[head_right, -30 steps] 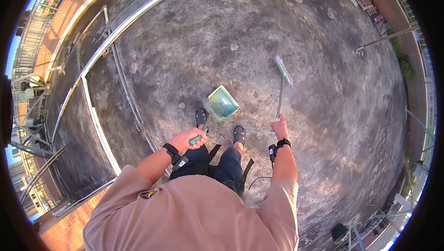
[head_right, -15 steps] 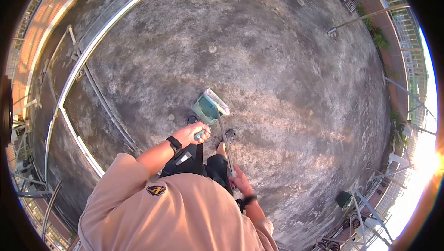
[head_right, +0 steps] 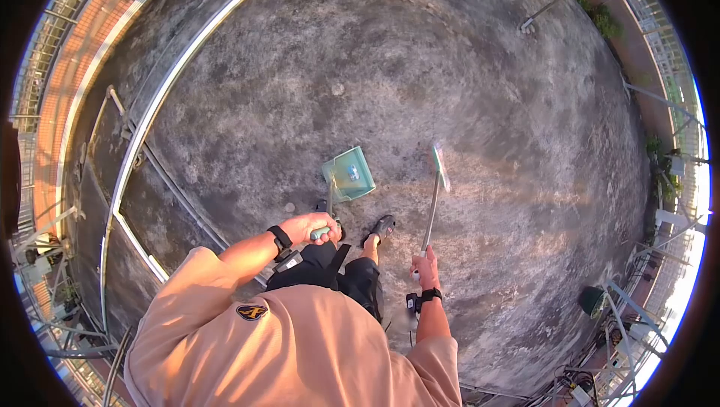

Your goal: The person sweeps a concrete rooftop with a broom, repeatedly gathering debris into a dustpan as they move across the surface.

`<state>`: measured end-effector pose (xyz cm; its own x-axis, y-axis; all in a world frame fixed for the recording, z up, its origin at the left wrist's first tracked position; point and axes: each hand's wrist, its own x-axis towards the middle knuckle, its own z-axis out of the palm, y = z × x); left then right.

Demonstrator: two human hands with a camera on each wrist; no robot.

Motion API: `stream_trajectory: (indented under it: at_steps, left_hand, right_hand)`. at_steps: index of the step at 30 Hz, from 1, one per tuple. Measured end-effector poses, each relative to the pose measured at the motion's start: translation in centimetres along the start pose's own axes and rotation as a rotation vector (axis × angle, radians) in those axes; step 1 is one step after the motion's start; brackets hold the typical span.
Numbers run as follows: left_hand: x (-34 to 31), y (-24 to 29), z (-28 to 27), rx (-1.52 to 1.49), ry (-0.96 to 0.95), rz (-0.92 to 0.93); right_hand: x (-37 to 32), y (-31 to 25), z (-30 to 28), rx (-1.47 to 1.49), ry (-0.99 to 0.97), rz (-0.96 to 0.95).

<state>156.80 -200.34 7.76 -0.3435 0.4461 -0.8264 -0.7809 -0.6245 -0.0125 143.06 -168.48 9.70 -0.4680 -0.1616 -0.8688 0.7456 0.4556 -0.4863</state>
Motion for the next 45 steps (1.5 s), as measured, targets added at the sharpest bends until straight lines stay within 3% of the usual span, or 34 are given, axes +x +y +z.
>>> stream_trajectory:
  at_steps: [3,7,9,10,12,15,22,29,32,33,36,38,40,42,45]
  left_hand:
    - [-1.8,2.1,1.3,0.020,0.088,0.004]
    - [-2.0,3.9,1.1,0.039,0.079,0.005]
    - [-2.5,4.4,0.9,0.047,0.103,-0.015]
    - [-3.1,4.6,0.9,0.062,0.099,-0.014]
    - [-3.4,4.8,0.0,0.061,0.094,-0.012]
    - [-5.1,4.8,0.1,0.060,0.086,0.007]
    - [-4.0,5.2,1.0,-0.048,0.043,0.004]
    - [-3.1,7.9,7.3,-0.109,0.111,0.099]
    - [-0.6,9.0,8.6,-0.227,0.073,0.179]
    - [0.2,9.7,8.9,-0.272,0.026,0.089]
    - [1.4,11.7,10.9,-0.249,0.049,0.074]
    - [1.6,12.9,12.4,-0.175,0.112,0.123]
    - [2.2,14.2,12.8,-0.159,0.104,0.096]
    - [3.7,14.9,12.0,-0.174,0.060,0.058]
    - [4.1,15.6,11.5,-0.182,0.052,0.052]
  right_hand:
    - [2.1,3.9,4.0,0.111,-0.069,0.041]
    - [-3.0,5.7,10.8,0.091,-0.123,0.155]
    - [-4.5,5.6,11.7,-0.196,-0.303,0.040]
    - [-5.4,4.6,11.3,-0.195,-0.295,0.037]
    - [-6.9,2.6,10.2,0.175,-0.387,0.146]
    - [-7.7,1.3,6.9,0.359,-0.313,0.180]
    - [-4.5,-6.2,0.4,0.200,-0.193,-0.012]
    - [7.6,-17.0,-6.6,0.093,-0.063,-0.229]
    - [14.0,-20.7,-8.8,-0.025,-0.050,-0.216]
    - [16.2,-21.2,-9.3,-0.010,-0.064,-0.218]
    - [21.0,-20.0,-9.4,-0.350,-0.048,-0.187]
    - [17.9,-19.5,-7.2,-0.519,-0.091,-0.130]
    - [18.2,-11.9,-6.5,-0.507,-0.167,-0.120]
    - [14.8,-7.9,-6.3,-0.651,-0.256,0.062]
    - [7.6,-6.9,-6.7,-0.649,-0.414,0.094]
